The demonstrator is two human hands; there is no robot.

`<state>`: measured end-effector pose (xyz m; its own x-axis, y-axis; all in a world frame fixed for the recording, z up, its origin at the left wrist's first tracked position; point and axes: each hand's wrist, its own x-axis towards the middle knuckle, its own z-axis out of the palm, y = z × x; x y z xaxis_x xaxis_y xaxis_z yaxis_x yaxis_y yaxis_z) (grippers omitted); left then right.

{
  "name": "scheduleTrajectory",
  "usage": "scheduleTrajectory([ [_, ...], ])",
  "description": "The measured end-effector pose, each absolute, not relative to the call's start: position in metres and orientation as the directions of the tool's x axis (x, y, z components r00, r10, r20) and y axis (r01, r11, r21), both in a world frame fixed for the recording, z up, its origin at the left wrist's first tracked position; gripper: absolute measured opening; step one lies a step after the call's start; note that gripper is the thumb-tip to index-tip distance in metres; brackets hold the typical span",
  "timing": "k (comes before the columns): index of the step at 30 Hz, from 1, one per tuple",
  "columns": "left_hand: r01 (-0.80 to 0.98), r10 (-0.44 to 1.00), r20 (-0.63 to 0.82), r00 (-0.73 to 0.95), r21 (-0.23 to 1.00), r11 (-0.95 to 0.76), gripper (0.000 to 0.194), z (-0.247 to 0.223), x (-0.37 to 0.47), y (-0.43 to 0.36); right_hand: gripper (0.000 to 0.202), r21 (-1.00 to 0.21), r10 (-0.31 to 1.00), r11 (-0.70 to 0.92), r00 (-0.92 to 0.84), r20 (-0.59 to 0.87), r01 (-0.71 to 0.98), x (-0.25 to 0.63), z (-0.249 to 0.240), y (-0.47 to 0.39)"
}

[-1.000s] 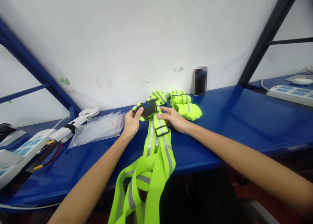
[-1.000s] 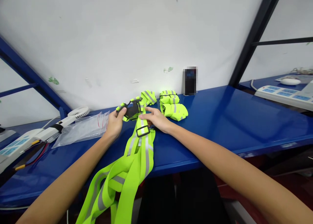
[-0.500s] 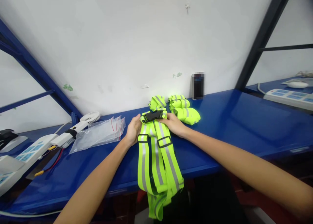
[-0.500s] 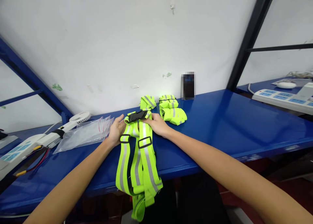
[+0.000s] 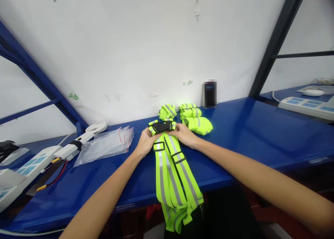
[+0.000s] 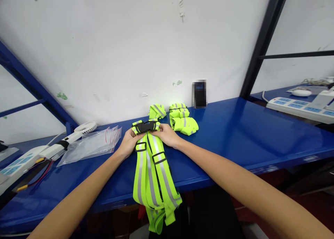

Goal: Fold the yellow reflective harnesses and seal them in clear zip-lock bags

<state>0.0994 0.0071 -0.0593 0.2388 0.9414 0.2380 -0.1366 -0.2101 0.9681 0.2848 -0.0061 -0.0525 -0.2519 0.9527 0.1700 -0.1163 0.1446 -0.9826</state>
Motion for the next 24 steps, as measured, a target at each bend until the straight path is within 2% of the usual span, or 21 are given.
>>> scheduleTrajectory([
  [6, -0.005, 0.911, 0.263, 0.319, 0.961, -0.275, 0.043, -0.057, 0.098, 0.005, 0.022, -0.975, 0.921, 0.212, -0.321, 0.221, -0.064, 0.286, -0.055, -0.006],
  [10, -0.054, 0.908, 0.199, 0.368, 0.98, -0.192, 0.043, -0.058, 0.1, 0.002, 0.027, -0.965, 0.925, 0.258, -0.278, 0.26, -0.043, 0.287, -0.056, -0.005],
  [15, -0.177, 0.894, 0.111, 0.435, 0.984, -0.037, 0.055, -0.055, 0.102, -0.004, 0.029, -0.96, 0.929, 0.28, -0.247, 0.276, -0.02, 0.287, -0.057, -0.002],
  [18, -0.208, 0.907, 0.06, 0.417, 0.978, 0.031, 0.051, -0.058, 0.102, -0.001, 0.027, -0.962, 0.941, 0.273, -0.207, 0.269, -0.009, 0.287, -0.06, 0.0],
  [21, -0.188, 0.924, 0.121, 0.363, 0.981, -0.054, 0.048, -0.064, 0.104, 0.004, 0.028, -0.965, 0.943, 0.26, -0.202, 0.264, -0.047, 0.287, -0.062, 0.001],
  [24, -0.133, 0.894, 0.198, 0.401, 0.979, -0.156, 0.043, -0.064, 0.107, 0.005, 0.04, -0.957, 0.937, 0.276, -0.197, 0.289, -0.093, 0.287, -0.061, -0.002],
])
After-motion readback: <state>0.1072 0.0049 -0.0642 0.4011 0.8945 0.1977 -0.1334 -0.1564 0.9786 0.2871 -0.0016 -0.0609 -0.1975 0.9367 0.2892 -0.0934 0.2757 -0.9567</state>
